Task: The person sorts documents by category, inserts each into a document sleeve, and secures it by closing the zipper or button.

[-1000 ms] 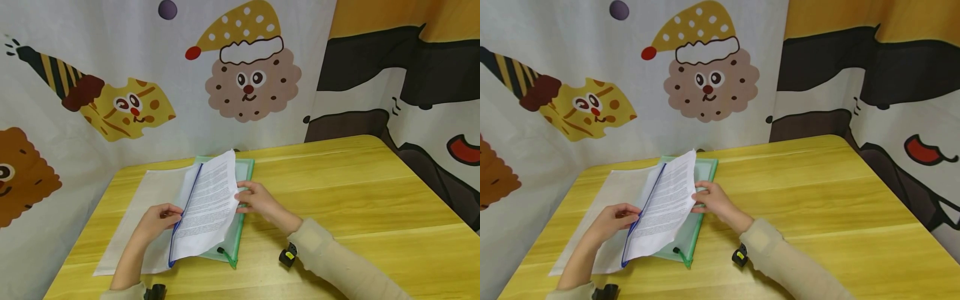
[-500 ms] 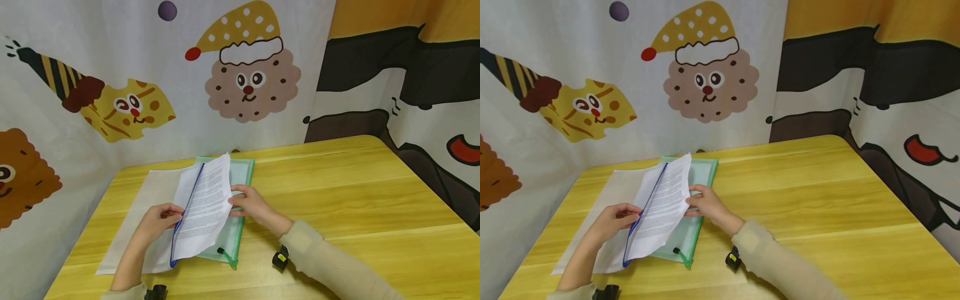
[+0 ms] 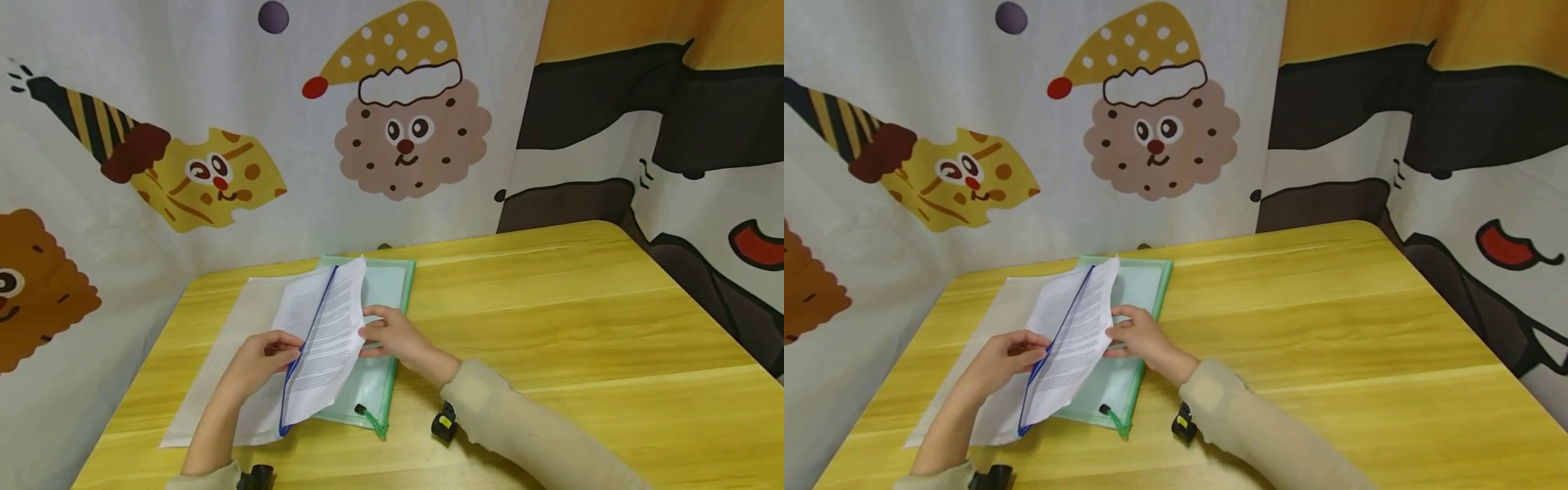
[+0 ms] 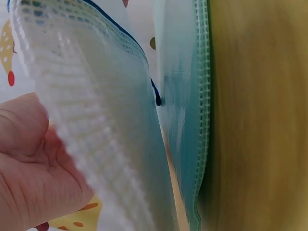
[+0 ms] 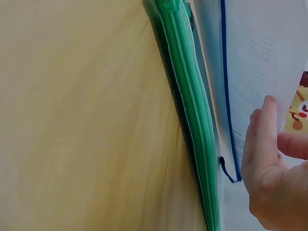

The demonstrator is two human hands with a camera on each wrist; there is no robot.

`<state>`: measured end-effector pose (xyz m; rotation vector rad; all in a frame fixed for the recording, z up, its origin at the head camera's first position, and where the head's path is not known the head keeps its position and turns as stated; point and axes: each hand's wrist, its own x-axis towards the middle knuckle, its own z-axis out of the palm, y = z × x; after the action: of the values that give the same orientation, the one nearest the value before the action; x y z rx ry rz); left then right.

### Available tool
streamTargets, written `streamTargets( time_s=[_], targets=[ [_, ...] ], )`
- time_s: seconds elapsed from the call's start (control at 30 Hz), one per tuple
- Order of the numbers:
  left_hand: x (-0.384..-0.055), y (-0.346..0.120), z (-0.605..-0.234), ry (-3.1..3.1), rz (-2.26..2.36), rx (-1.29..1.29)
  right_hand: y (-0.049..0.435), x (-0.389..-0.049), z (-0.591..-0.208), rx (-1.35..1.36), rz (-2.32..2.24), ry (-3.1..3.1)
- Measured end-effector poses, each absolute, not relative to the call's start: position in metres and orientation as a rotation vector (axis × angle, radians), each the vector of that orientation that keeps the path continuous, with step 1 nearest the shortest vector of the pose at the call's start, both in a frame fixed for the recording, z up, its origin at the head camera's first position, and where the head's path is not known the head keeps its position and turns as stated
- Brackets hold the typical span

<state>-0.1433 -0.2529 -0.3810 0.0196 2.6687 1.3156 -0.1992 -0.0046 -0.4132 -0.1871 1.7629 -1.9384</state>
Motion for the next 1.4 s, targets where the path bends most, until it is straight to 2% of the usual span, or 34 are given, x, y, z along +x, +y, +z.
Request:
streamTargets(
  time_s=[1.4],
  targets=[
    [-0.143,-0.242,-0.374,2.654,1.39,0.121,-0.083,-0.2,-0.415,-0.133,-1.869,1.819]
  ],
)
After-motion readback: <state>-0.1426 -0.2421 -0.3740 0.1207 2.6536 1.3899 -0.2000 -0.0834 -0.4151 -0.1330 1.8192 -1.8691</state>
